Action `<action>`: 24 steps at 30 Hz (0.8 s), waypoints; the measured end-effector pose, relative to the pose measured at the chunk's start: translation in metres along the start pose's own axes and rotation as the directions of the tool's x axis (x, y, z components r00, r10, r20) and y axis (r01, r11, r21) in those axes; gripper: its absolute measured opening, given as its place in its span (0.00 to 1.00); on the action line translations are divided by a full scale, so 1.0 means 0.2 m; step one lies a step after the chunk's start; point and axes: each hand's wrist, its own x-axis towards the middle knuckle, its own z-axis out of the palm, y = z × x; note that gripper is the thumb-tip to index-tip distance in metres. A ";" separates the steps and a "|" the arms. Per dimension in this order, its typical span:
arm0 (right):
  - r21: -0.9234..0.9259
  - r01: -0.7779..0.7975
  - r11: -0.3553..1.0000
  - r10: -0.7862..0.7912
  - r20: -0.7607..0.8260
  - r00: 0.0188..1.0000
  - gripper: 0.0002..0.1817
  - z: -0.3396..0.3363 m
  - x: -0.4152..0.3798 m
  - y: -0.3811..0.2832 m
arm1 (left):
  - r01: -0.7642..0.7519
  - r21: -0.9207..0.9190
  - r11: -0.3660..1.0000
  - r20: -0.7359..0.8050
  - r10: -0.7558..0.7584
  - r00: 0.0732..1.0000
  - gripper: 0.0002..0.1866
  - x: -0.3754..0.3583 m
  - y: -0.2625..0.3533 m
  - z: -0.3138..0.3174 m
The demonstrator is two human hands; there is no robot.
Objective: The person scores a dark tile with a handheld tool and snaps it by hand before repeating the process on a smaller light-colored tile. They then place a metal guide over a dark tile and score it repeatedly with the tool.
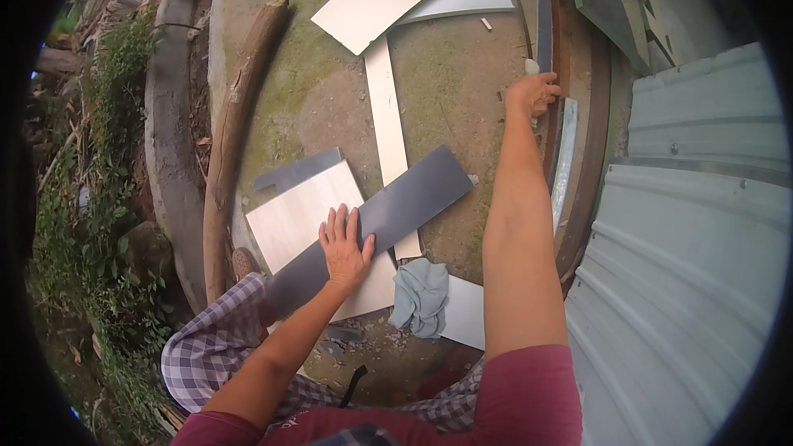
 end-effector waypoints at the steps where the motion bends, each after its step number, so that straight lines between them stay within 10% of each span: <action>1: 0.003 0.001 1.000 -0.001 0.001 1.000 0.18 0.00 0.02 -0.01 | -0.003 0.006 1.000 0.001 0.003 1.000 0.32 0.00 0.00 -0.01; 3: 0.007 -0.125 0.992 0.121 0.203 0.972 0.16 -0.01 0.08 -0.05 | -0.002 0.002 1.000 -0.005 0.002 1.000 0.32 0.01 -0.01 -0.01; 19: 0.024 0.153 0.988 -0.152 0.351 0.924 0.30 -0.26 0.12 0.00 | -0.019 -0.015 1.000 -0.051 0.018 0.999 0.32 -0.02 -0.03 0.02; 24: 0.490 0.054 0.870 -0.341 0.520 0.783 0.32 -0.35 0.07 0.26 | -0.048 -0.013 0.999 -0.111 0.046 0.993 0.31 -0.04 -0.05 0.06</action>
